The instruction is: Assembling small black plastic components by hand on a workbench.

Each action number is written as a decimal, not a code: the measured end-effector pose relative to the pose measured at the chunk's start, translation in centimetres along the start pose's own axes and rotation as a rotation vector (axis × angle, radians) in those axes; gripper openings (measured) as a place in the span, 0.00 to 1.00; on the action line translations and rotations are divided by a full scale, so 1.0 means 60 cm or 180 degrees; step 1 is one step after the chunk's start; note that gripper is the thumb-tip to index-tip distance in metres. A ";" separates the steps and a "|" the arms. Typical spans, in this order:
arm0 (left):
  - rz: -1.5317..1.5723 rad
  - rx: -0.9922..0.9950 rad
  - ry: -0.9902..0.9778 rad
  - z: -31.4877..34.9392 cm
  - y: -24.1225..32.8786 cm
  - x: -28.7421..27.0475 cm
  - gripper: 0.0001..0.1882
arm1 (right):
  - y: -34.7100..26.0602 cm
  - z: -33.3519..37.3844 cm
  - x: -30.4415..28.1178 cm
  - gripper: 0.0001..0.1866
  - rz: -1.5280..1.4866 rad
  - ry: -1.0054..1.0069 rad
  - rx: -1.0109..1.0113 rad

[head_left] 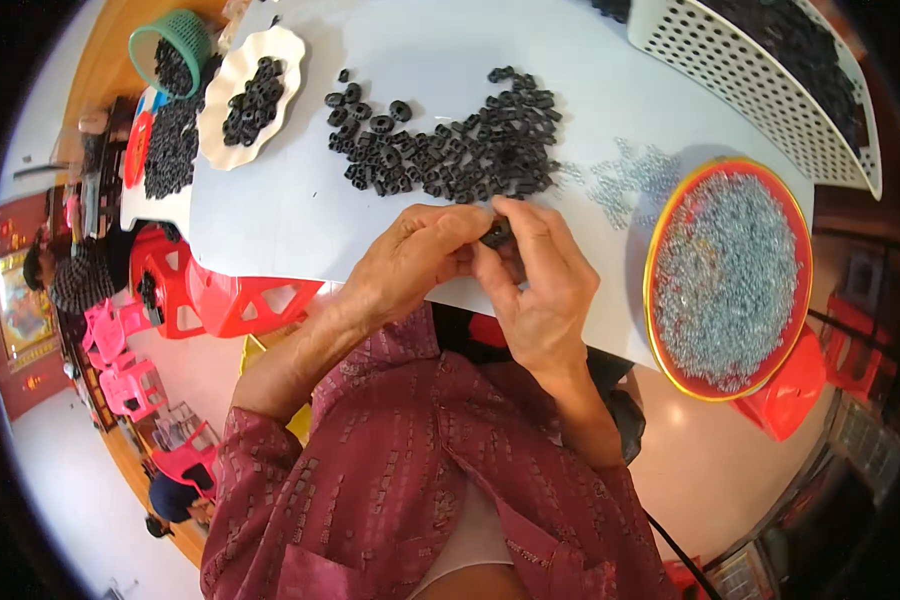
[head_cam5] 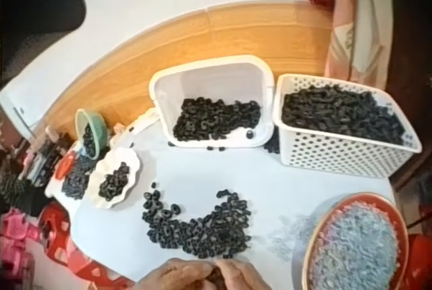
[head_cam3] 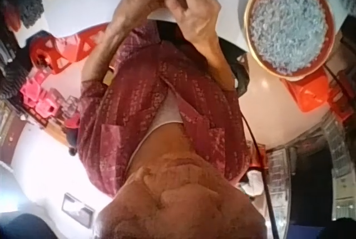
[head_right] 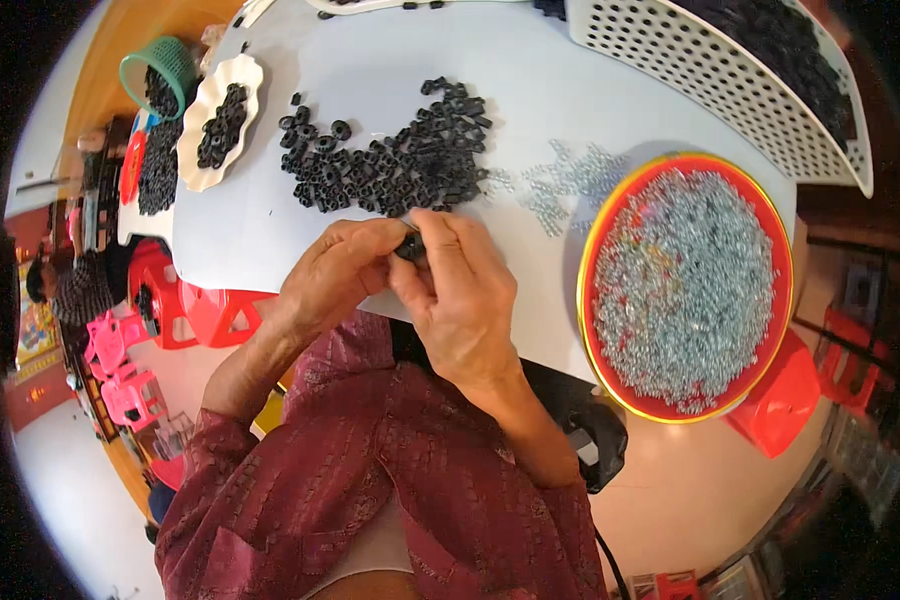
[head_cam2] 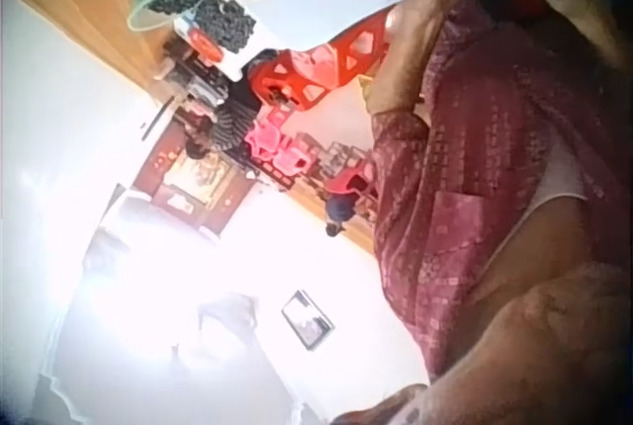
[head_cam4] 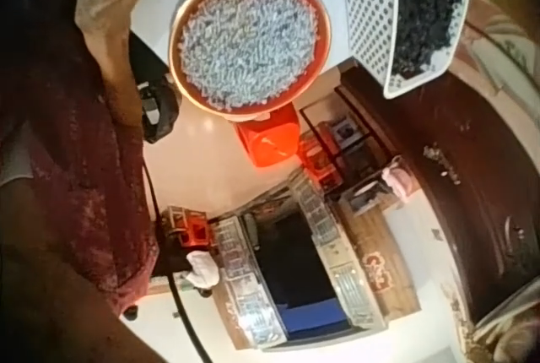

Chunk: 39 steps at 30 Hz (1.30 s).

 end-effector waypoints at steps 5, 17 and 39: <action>0.0114 -0.0060 -0.0188 0.002 -0.013 -0.006 0.14 | -0.002 0.000 0.003 0.21 0.0081 -0.0085 -0.0046; 0.0254 0.0539 -0.0723 -0.022 -0.009 0.007 0.19 | -0.019 -0.003 0.002 0.15 0.0287 -0.0277 0.0034; -0.0592 0.2023 -0.0288 0.028 0.009 -0.055 0.25 | -0.097 -0.234 0.000 0.16 0.1931 -0.0641 -0.1739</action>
Point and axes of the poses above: each hand's wrist, its own z-axis away from the middle knuckle, its own x-axis out of the palm, y = z × x, the point moved 6 cm from there along -z, towards the middle knuckle
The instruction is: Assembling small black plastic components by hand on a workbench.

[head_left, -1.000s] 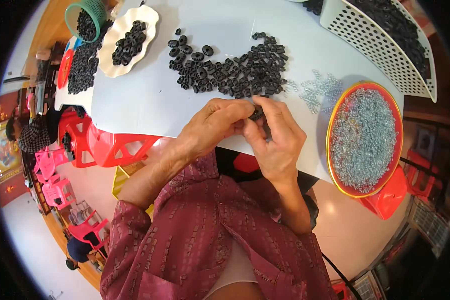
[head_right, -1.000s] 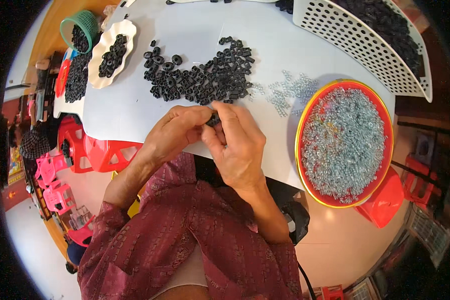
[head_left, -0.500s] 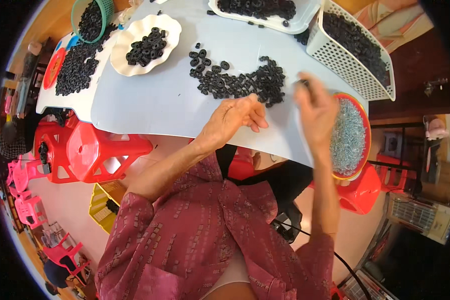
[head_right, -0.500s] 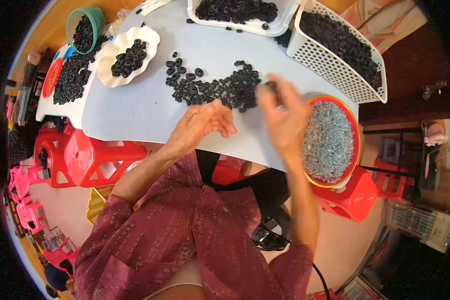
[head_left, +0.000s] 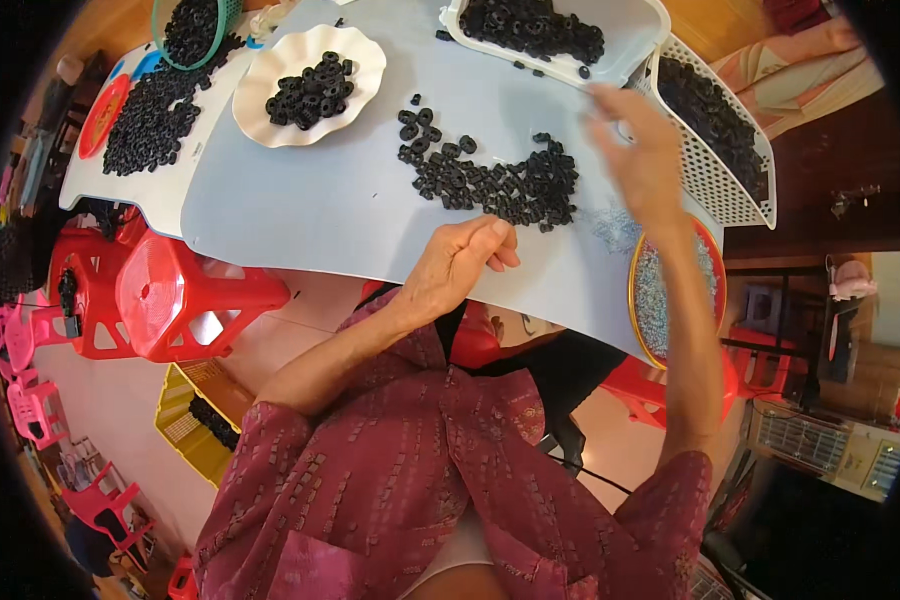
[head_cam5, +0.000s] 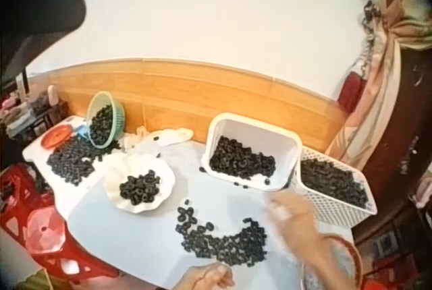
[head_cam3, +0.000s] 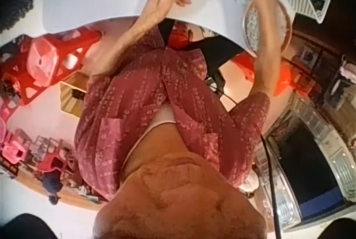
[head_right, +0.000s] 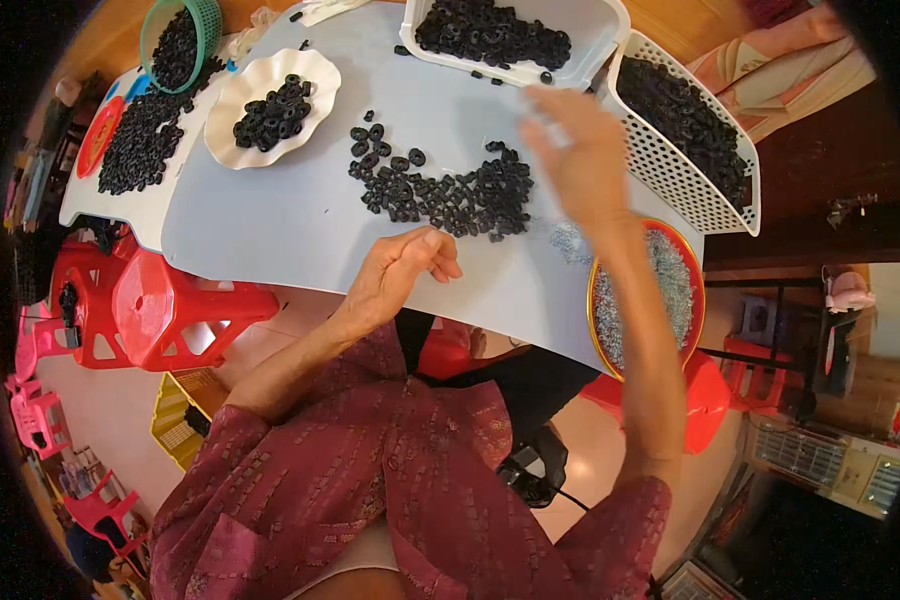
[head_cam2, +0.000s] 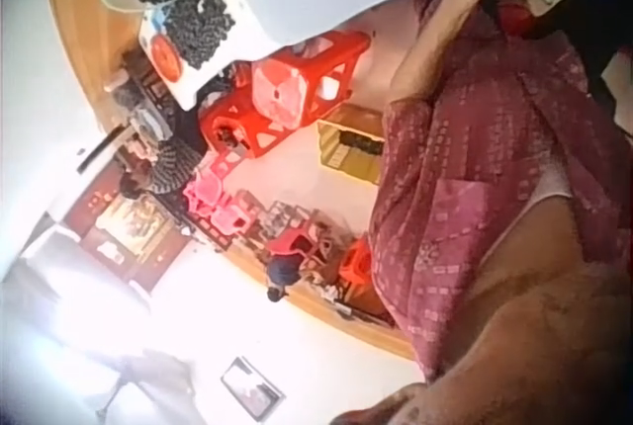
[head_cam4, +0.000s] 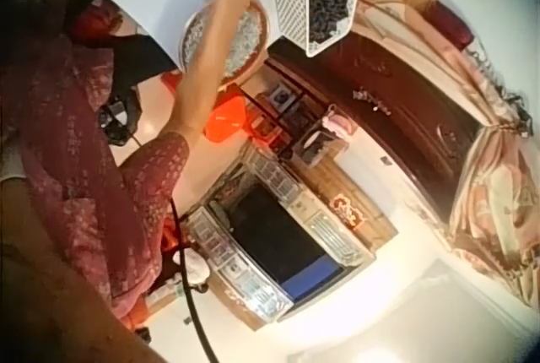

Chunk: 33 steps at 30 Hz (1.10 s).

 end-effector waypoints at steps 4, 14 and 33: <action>0.0009 0.0039 0.0053 -0.002 0.007 0.003 0.24 | -0.056 0.016 0.125 0.16 -0.0257 -0.0845 -0.0067; 0.0448 -0.0109 0.0294 -0.004 0.000 -0.003 0.18 | -0.043 0.024 0.164 0.12 -0.0605 -0.1018 0.0200; -0.0974 0.0253 0.0424 -0.007 -0.005 0.006 0.11 | -0.071 0.209 0.096 0.04 -0.2857 -0.0051 0.2317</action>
Point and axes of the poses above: each hand's wrist, its own z-axis away from the middle knuckle, its own x-axis out of the palm, y = z × x, the point moved 6 cm from there along -z, towards the middle knuckle
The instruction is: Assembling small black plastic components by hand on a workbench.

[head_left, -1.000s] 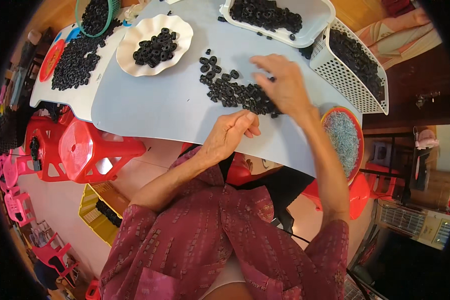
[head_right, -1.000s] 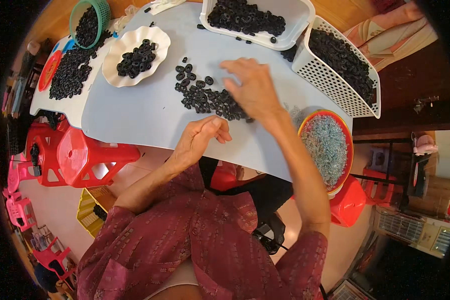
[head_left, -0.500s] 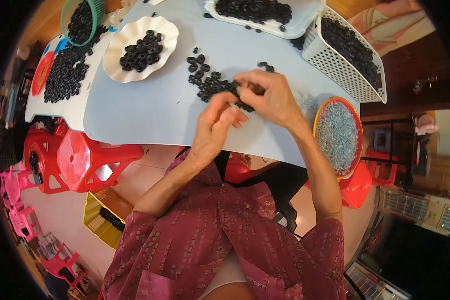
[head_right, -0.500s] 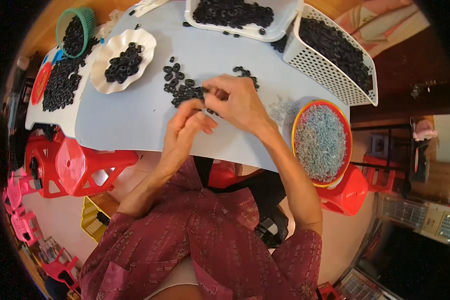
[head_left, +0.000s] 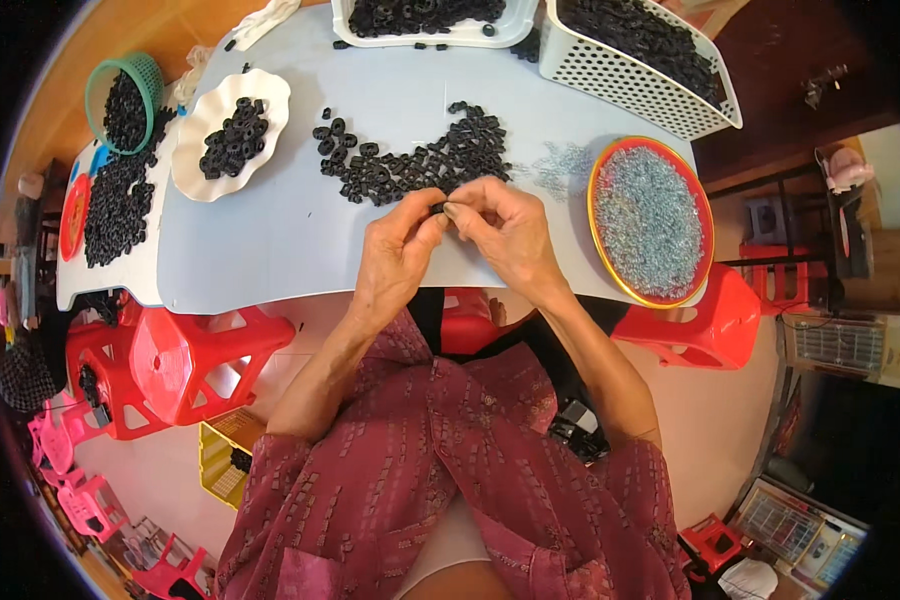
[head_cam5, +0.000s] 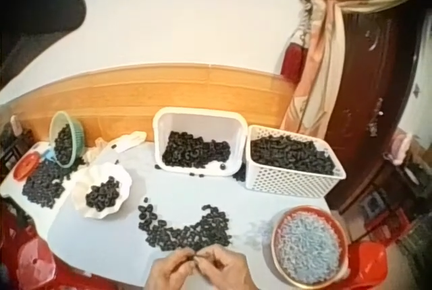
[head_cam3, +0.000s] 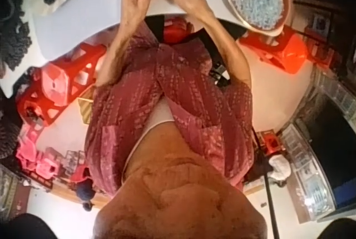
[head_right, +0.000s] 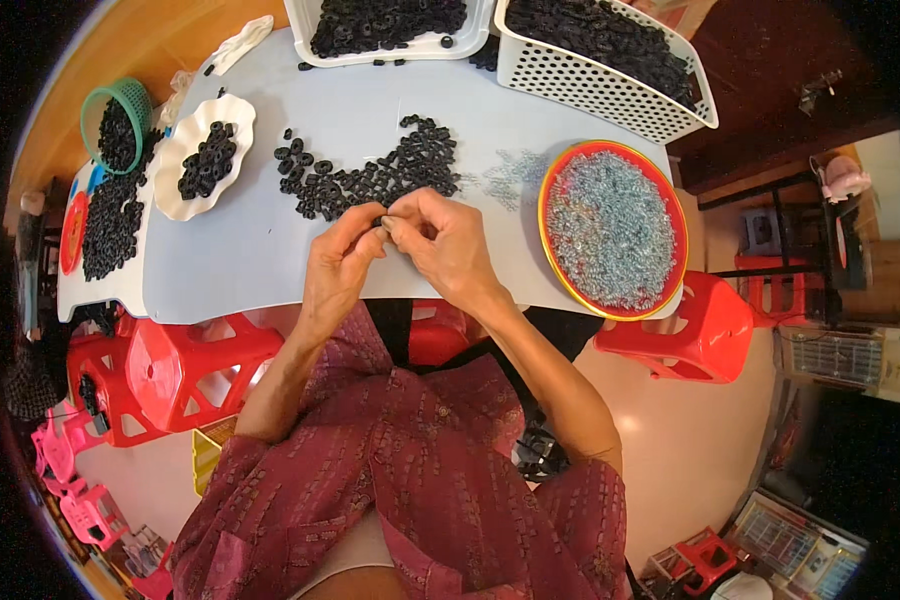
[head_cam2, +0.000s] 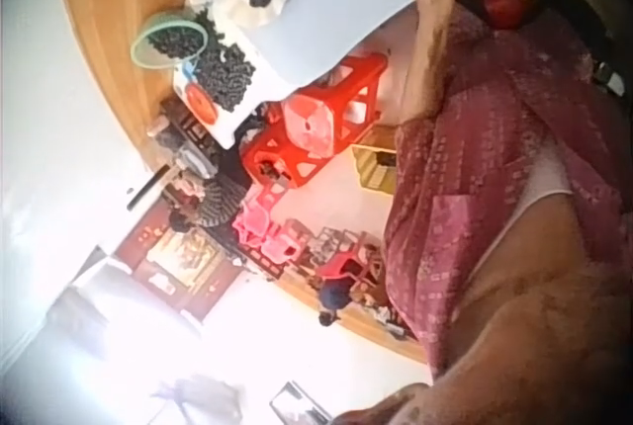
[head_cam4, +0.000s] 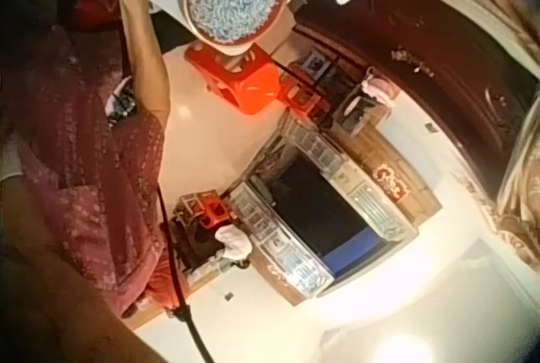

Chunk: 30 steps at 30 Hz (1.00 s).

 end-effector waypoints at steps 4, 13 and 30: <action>0.0236 -0.0100 0.0025 -0.007 -0.002 -0.003 0.12 | -0.014 -0.010 -0.014 0.04 0.0347 0.0159 -0.0273; 0.0184 -0.0034 -0.0009 0.002 0.011 -0.006 0.12 | -0.049 -0.132 -0.078 0.08 0.2084 0.0322 -0.1088; 0.0228 -0.0062 -0.0073 -0.001 0.000 -0.006 0.10 | -0.046 -0.194 -0.048 0.08 0.1759 -0.0533 -0.0463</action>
Point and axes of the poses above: each hand's wrist, its own z-axis away from the middle knuckle, its own x-axis out of the palm, y = z × x, the point moved 6 cm from there along -z, towards the middle knuckle
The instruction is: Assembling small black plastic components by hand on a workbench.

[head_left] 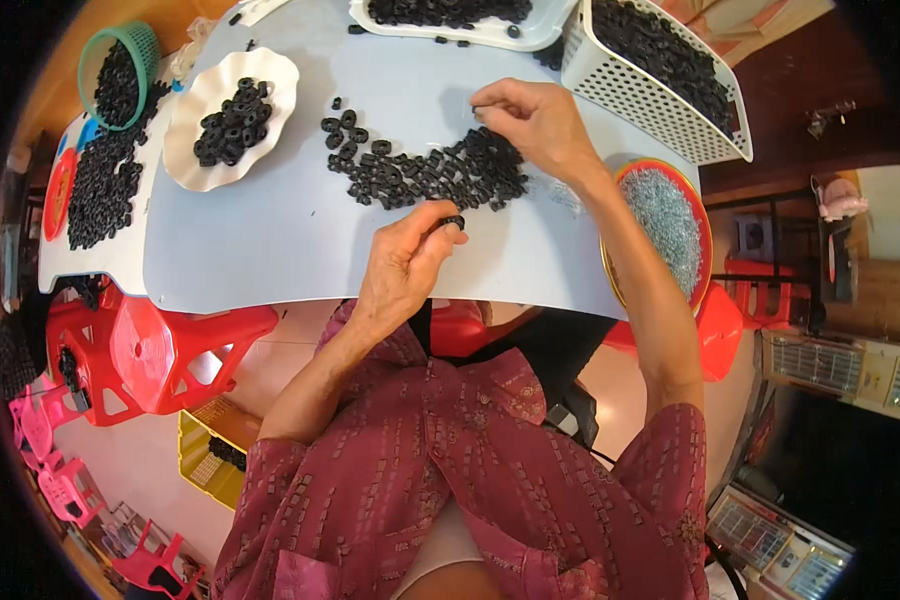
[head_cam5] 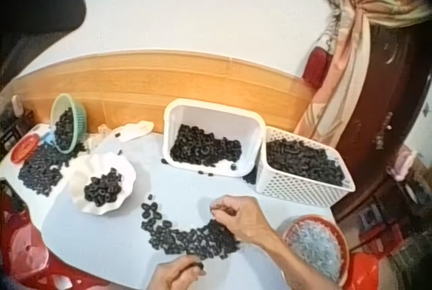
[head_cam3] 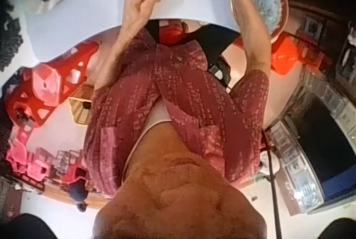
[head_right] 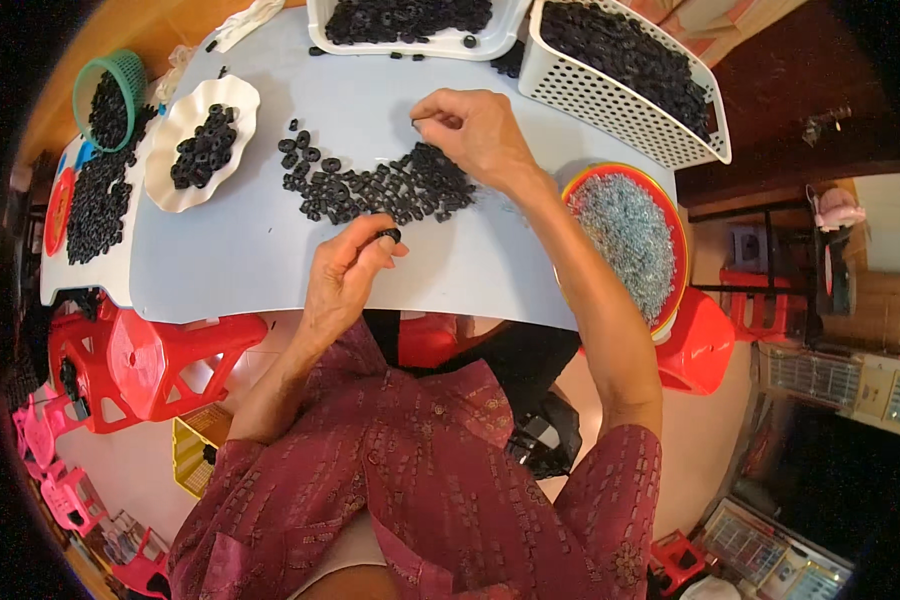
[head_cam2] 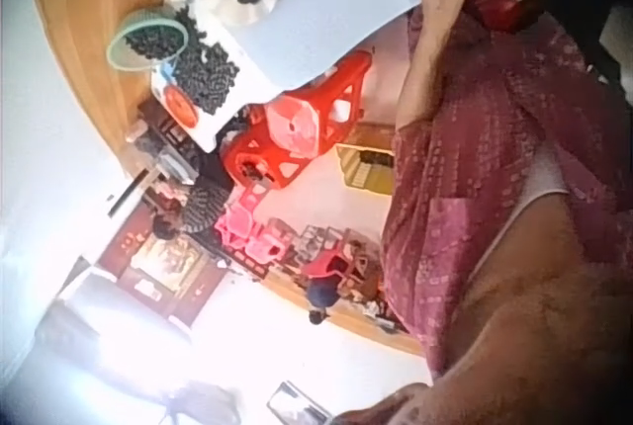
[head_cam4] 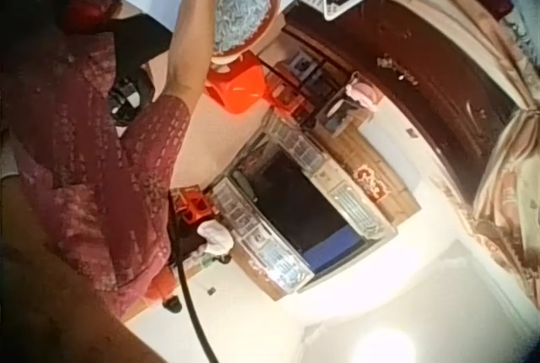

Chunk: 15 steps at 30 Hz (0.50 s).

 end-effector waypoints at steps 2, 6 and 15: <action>0.0065 -0.0003 0.0065 -0.001 0.002 -0.001 0.10 | 0.001 0.030 -0.017 0.08 -0.0134 0.0114 0.0027; 0.0085 -0.0112 0.0073 0.002 -0.002 -0.003 0.10 | -0.021 0.120 -0.010 0.06 0.0104 0.0266 0.0049; 0.0024 -0.0067 0.0054 0.002 0.004 0.002 0.11 | -0.023 0.209 0.029 0.07 0.0719 0.0762 -0.0404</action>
Point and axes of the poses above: each hand's wrist, its own z-axis away from the middle knuckle, its own x-axis out of the palm, y = z × x, the point moved 6 cm from there along -z, towards the middle knuckle
